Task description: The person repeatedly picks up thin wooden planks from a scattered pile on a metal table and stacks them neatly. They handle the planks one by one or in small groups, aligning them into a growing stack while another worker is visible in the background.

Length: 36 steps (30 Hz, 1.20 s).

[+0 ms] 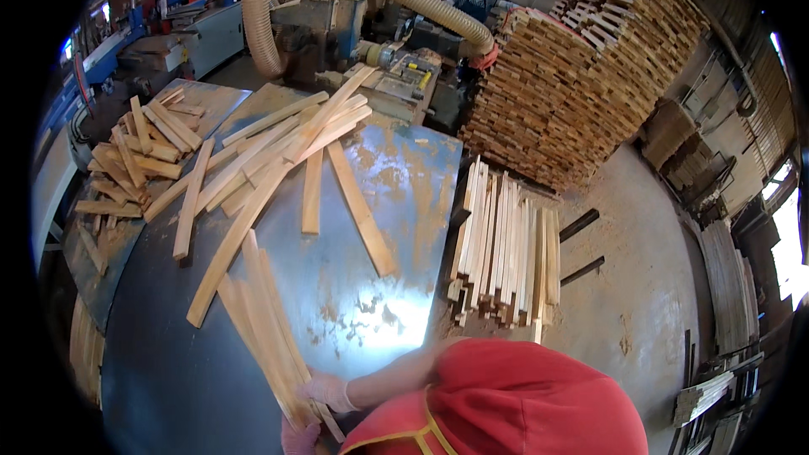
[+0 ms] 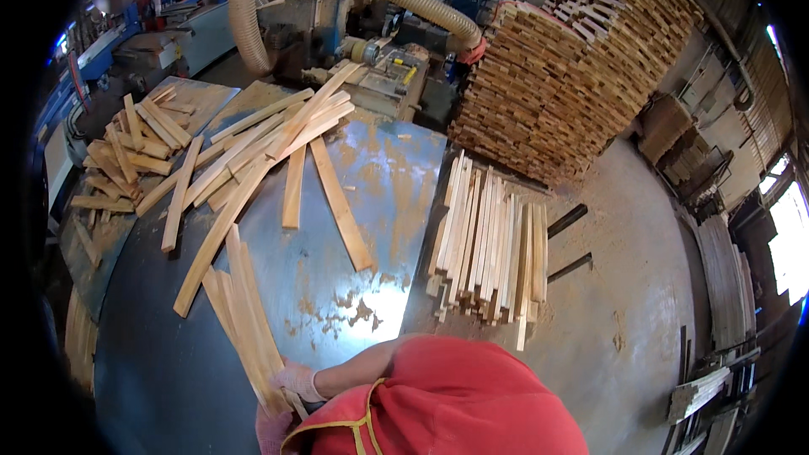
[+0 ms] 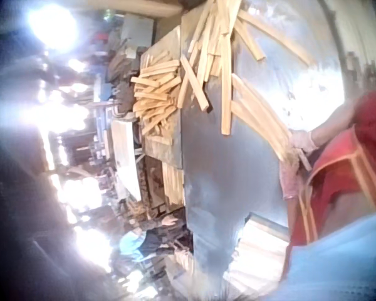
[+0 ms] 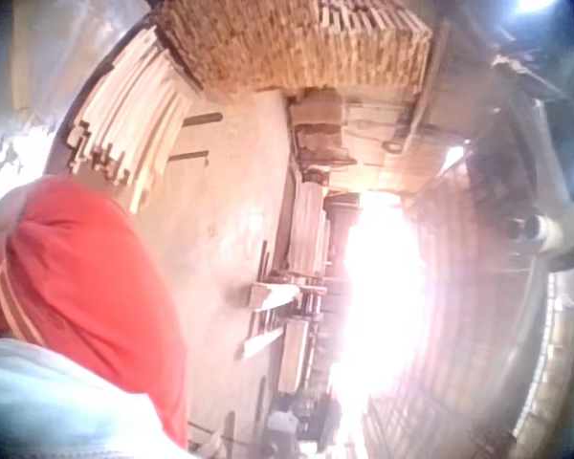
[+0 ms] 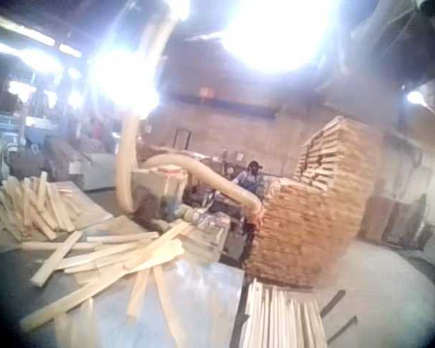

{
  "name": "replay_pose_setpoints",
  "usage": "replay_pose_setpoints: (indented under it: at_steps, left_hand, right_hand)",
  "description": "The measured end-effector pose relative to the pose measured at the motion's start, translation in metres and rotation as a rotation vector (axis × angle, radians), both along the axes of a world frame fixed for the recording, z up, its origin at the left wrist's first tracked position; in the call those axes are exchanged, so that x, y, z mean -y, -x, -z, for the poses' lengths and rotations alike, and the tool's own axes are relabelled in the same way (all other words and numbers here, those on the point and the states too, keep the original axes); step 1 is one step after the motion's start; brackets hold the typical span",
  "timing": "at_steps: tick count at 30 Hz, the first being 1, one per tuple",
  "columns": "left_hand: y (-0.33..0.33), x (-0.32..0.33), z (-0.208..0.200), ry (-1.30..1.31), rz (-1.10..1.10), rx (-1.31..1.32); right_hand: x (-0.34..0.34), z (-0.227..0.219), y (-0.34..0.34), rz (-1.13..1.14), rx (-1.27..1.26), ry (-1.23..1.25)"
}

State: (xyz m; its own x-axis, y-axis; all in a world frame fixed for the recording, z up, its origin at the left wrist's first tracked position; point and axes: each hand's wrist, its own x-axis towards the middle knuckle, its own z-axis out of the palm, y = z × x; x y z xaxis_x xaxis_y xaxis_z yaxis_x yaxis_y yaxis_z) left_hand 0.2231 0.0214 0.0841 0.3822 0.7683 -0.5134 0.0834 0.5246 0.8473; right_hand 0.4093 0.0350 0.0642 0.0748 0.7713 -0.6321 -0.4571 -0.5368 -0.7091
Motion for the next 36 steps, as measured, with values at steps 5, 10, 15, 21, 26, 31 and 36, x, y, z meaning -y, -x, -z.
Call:
replay_pose_setpoints:
  at_steps: [5, 10, 15, 21, 26, 31, 36]
  left_hand:
    - [0.006, 0.064, -0.081, -0.420, 0.194, -0.361]
    - [0.033, 0.077, -0.067, -0.103, -0.076, -0.033]
    - [0.055, 0.076, -0.048, 0.002, -0.001, 0.479]
    - [-0.010, 0.056, -0.089, 0.340, -0.375, 0.660]
    - [-0.041, 0.004, -0.024, 0.273, -0.238, 0.311]
    - [-0.033, 0.001, -0.017, 0.165, -0.320, 0.166]
    - [0.007, 0.056, -0.041, 0.084, -0.451, -0.014]
  right_hand:
    - [0.036, -0.028, 0.025, -0.148, 0.194, 0.006]
    - [0.067, -0.057, 0.035, -0.133, 0.207, -0.144]
    - [0.072, -0.084, 0.040, -0.213, 0.158, -0.127]
    - [0.095, -0.046, 0.014, -0.271, -0.234, -0.294]
    - [0.061, -0.036, -0.035, -0.619, -0.330, -0.106]
    - [-0.004, -0.008, -0.053, -0.565, 0.201, -0.251]
    - [-0.021, -0.054, -0.033, -0.671, 0.501, -0.122]
